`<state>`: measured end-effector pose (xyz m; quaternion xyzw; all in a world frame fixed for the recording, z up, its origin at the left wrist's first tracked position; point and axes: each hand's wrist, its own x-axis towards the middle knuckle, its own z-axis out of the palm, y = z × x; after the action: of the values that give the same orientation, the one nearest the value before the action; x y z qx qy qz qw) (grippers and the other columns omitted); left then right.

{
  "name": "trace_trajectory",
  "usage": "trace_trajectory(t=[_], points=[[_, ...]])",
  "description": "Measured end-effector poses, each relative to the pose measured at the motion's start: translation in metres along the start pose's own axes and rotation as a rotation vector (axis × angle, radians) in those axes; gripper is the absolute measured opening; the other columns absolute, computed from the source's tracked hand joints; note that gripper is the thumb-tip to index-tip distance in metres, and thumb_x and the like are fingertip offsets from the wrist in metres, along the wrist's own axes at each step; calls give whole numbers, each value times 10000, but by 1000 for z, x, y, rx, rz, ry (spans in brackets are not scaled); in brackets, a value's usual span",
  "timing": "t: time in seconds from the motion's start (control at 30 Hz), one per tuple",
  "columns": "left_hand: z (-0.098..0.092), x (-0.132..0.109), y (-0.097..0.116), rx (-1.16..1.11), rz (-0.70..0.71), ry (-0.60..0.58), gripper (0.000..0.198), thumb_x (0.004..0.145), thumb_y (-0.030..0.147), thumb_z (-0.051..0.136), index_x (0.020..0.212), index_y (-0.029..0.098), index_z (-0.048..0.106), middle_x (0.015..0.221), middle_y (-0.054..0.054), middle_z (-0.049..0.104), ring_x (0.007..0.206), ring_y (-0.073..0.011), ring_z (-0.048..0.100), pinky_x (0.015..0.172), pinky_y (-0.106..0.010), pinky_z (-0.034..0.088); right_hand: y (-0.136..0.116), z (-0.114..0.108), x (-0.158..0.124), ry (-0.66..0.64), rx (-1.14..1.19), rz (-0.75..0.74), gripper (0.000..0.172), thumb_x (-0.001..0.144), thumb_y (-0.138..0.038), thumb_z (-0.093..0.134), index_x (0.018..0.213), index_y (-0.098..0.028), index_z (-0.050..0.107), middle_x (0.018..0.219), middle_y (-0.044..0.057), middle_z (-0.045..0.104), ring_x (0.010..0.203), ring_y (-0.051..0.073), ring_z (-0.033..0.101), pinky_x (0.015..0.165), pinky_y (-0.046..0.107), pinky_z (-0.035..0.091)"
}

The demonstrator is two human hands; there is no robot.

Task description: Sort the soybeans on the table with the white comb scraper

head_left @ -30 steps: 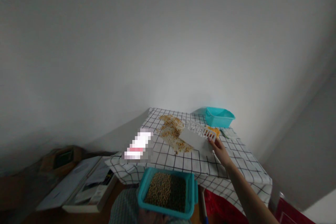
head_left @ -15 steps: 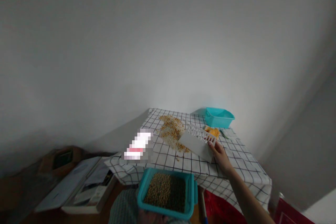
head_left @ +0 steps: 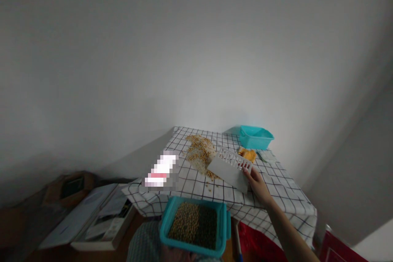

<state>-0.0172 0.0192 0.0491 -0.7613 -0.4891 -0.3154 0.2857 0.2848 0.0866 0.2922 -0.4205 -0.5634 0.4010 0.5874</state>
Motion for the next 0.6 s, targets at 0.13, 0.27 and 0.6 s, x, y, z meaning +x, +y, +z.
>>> trace_trajectory(t=[0.13, 0.27, 0.6], points=[[-2, -1, 1, 2, 42, -25, 374, 676, 345, 475, 1005, 416, 639, 918, 43, 731, 925, -291, 639, 693, -559, 424, 2, -1, 1, 42, 4, 14, 403, 850, -495, 570, 1174, -258, 608, 1280, 58, 607, 1205, 286, 533, 1060, 490, 355], [8, -9, 0, -18, 59, -46, 454, 712, 405, 485, 1163, 432, 532, 1040, 43, 704, 1062, -308, 589, 717, -590, 433, 6, -4, 3, 53, 20, 38, 430, 837, -513, 578, 1174, -247, 610, 1271, 67, 614, 1192, 300, 541, 1033, 499, 387], [5, -11, 4, -40, -67, -261, 617, 699, 697, 465, 1267, 553, 272, 1238, 20, 607, 1253, -304, 457, 899, -619, 437, 12, -9, 1, 103, 1, 43, 437, 796, -532, 624, 1150, -276, 634, 1279, 46, 611, 1217, 302, 522, 1058, 484, 362]])
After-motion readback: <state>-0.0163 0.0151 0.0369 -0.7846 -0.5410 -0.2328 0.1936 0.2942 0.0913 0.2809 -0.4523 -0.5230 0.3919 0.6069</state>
